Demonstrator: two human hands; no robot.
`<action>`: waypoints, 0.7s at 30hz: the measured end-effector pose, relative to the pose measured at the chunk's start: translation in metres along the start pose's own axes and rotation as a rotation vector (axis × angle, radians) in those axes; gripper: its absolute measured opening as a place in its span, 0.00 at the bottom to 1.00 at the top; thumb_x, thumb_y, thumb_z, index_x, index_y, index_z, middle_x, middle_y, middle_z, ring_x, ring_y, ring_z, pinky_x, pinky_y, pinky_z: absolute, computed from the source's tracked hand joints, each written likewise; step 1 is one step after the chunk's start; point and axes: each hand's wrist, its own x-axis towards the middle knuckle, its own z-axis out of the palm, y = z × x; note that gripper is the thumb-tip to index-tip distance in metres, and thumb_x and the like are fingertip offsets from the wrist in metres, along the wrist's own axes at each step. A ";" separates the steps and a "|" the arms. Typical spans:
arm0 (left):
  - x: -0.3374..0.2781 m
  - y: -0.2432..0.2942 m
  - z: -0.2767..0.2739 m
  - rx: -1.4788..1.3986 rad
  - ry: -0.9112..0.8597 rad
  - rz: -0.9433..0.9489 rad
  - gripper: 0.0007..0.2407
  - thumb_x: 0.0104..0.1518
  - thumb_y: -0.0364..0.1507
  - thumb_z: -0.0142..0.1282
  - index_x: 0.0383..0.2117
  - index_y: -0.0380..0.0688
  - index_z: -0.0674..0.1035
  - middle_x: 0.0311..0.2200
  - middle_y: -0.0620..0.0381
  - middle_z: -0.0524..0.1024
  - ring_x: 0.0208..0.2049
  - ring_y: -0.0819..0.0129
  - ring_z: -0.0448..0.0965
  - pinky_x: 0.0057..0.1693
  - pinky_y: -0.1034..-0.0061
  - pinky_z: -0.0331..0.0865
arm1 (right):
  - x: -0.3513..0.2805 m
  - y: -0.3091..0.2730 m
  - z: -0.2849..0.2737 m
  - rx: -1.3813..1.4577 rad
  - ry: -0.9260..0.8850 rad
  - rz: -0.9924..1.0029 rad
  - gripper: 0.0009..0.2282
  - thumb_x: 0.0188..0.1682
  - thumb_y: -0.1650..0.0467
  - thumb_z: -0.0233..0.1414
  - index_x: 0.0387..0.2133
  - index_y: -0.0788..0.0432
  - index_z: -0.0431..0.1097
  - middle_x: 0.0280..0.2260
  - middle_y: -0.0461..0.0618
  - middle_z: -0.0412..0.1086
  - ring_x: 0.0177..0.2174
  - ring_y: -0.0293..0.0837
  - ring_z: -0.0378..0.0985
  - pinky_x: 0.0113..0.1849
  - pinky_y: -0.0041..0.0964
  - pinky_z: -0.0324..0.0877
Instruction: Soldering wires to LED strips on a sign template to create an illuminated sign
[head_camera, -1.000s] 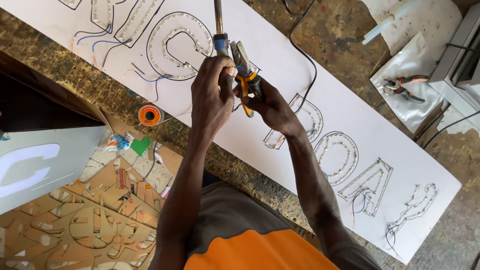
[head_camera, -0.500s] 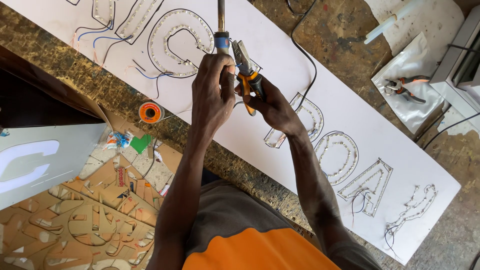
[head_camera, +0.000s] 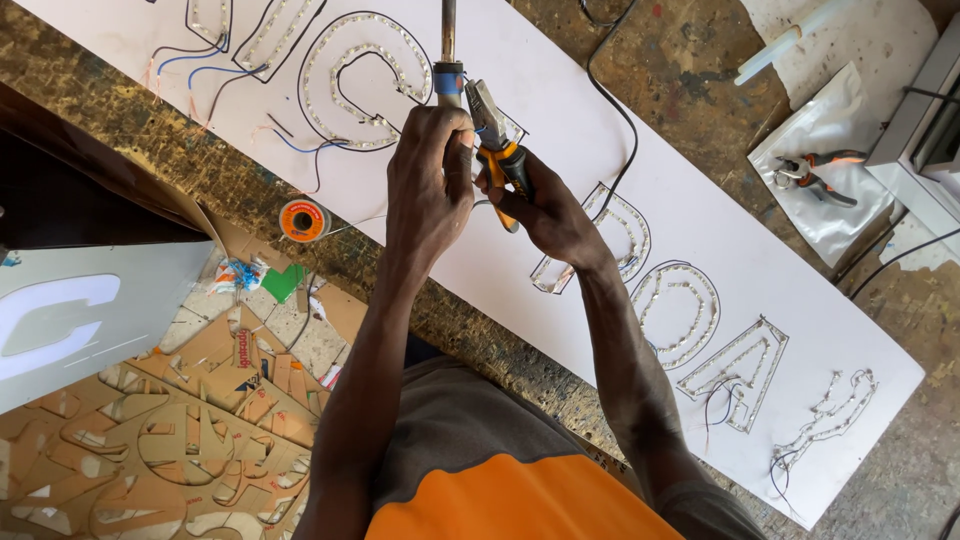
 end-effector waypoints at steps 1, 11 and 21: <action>-0.001 -0.002 0.001 0.006 -0.002 0.003 0.04 0.77 0.29 0.47 0.47 0.50 0.76 0.37 0.55 0.71 0.38 0.49 0.81 0.48 0.54 0.80 | 0.000 -0.001 0.001 -0.009 0.002 0.006 0.10 0.63 0.74 0.57 0.55 0.65 0.73 0.38 0.56 0.74 0.40 0.48 0.75 0.42 0.42 0.73; -0.001 -0.004 -0.002 0.030 -0.034 0.016 0.03 0.76 0.27 0.48 0.47 0.51 0.76 0.38 0.54 0.70 0.42 0.45 0.82 0.51 0.50 0.79 | -0.002 -0.017 0.005 -0.066 0.012 0.047 0.09 0.64 0.72 0.57 0.54 0.61 0.73 0.35 0.51 0.70 0.36 0.46 0.72 0.42 0.44 0.71; 0.003 0.010 -0.010 0.006 -0.108 -0.007 0.07 0.68 0.17 0.50 0.44 0.45 0.75 0.43 0.49 0.73 0.44 0.50 0.77 0.50 0.58 0.70 | -0.004 -0.003 0.004 -0.167 -0.024 0.127 0.09 0.66 0.68 0.54 0.53 0.58 0.64 0.39 0.46 0.75 0.40 0.40 0.76 0.46 0.37 0.74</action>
